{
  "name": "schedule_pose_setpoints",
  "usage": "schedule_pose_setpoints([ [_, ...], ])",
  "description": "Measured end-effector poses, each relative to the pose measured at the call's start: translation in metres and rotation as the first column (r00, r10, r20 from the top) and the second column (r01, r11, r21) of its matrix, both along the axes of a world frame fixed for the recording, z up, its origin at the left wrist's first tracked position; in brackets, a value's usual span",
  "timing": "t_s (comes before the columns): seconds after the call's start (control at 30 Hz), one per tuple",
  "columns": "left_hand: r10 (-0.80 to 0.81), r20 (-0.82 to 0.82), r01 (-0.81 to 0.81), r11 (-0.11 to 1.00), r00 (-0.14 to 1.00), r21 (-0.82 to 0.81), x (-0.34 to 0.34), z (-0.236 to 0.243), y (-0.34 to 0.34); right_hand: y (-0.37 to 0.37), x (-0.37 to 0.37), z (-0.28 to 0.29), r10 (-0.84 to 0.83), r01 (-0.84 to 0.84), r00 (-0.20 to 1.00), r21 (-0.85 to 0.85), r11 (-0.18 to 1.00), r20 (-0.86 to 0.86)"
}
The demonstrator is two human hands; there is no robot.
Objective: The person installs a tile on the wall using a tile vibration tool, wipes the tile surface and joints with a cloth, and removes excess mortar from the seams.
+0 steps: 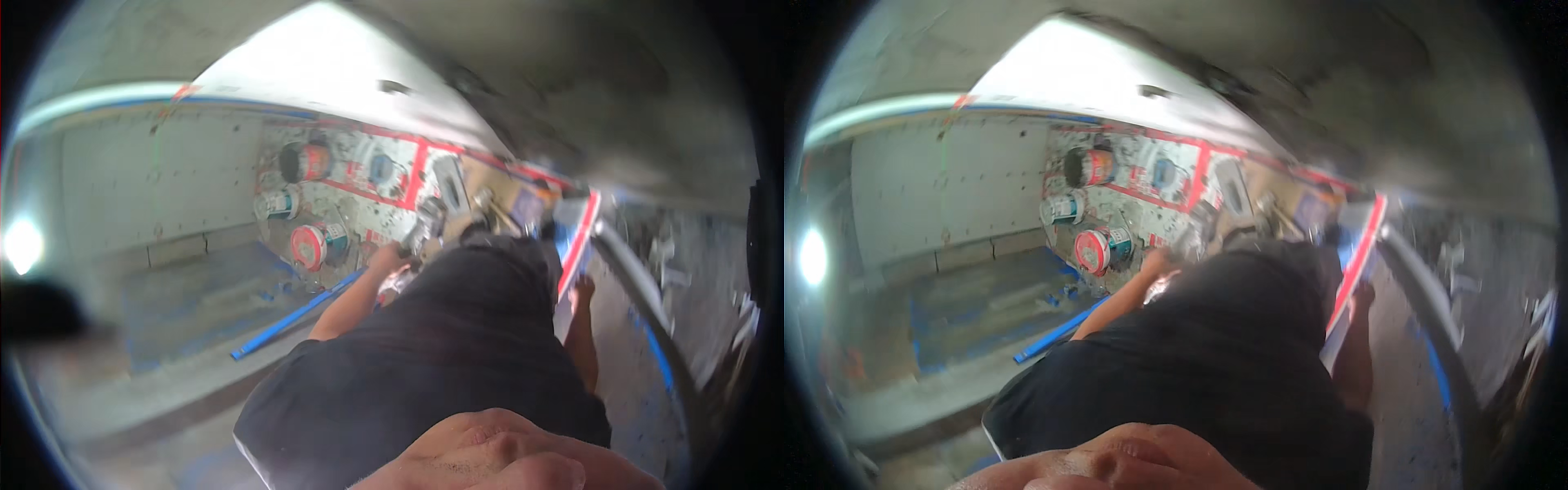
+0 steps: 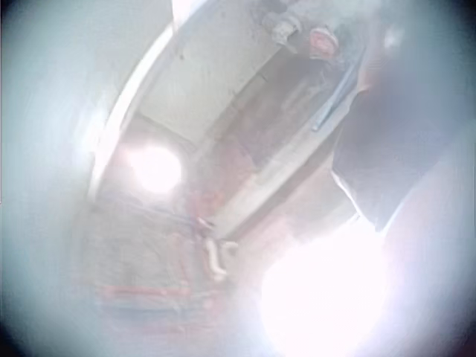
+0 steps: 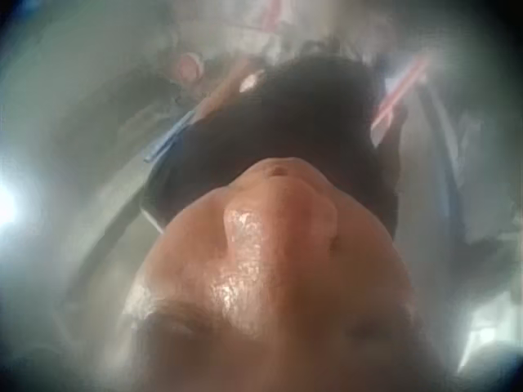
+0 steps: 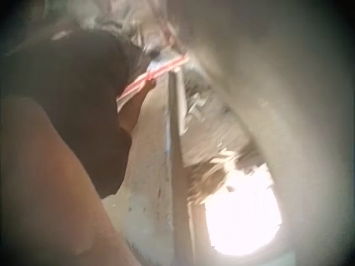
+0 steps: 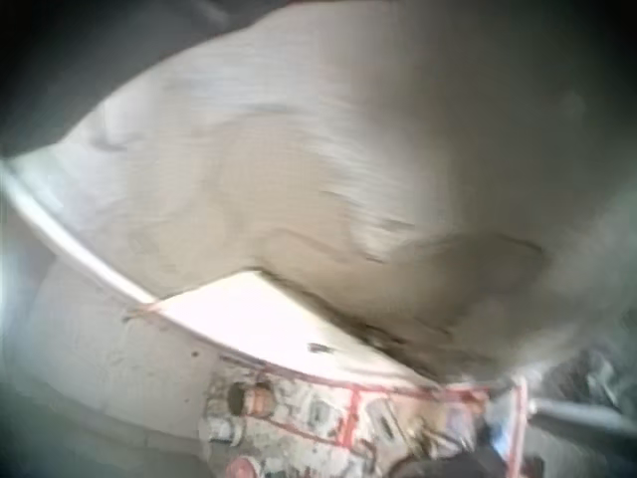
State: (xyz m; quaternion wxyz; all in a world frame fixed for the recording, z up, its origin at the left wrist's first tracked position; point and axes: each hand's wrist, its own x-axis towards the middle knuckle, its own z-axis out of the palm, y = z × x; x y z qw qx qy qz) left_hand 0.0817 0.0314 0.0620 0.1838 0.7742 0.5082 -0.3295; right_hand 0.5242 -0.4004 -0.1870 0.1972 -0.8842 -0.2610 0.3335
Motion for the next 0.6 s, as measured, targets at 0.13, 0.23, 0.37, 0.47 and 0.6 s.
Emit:
schedule_pose_setpoints([
  [0.13, 0.175, 0.019, -0.176, 0.983, 0.984, 0.054, 0.019, 0.021, -0.016, -0.003, 0.005, -0.003, -0.671, 0.674, 0.619, -0.161, 0.721, -0.408],
  [0.23, 0.298, 0.012, -0.297, 0.952, 0.954, -0.071, 0.01, 0.01, -0.021, -0.011, 0.047, -0.027, -0.607, 0.588, 0.775, -0.151, 0.794, -0.175],
  [0.37, 0.414, 0.219, -0.423, 0.906, 0.884, -0.004, -0.047, -0.024, -0.055, 0.064, 0.074, 0.026, -0.598, 0.579, 0.701, -0.18, 0.795, -0.388],
  [0.47, 0.479, 0.3, -0.492, 0.87, 0.825, -0.037, -0.053, -0.029, -0.078, 0.072, 0.107, 0.0, -0.483, 0.503, 0.678, -0.131, 0.855, -0.554],
  [0.6, 0.617, 0.012, -0.614, 0.785, 0.787, -0.084, -0.049, -0.03, -0.089, 0.11, 0.083, 0.028, 0.414, -0.412, 0.91, -0.116, 0.904, 0.0],
])
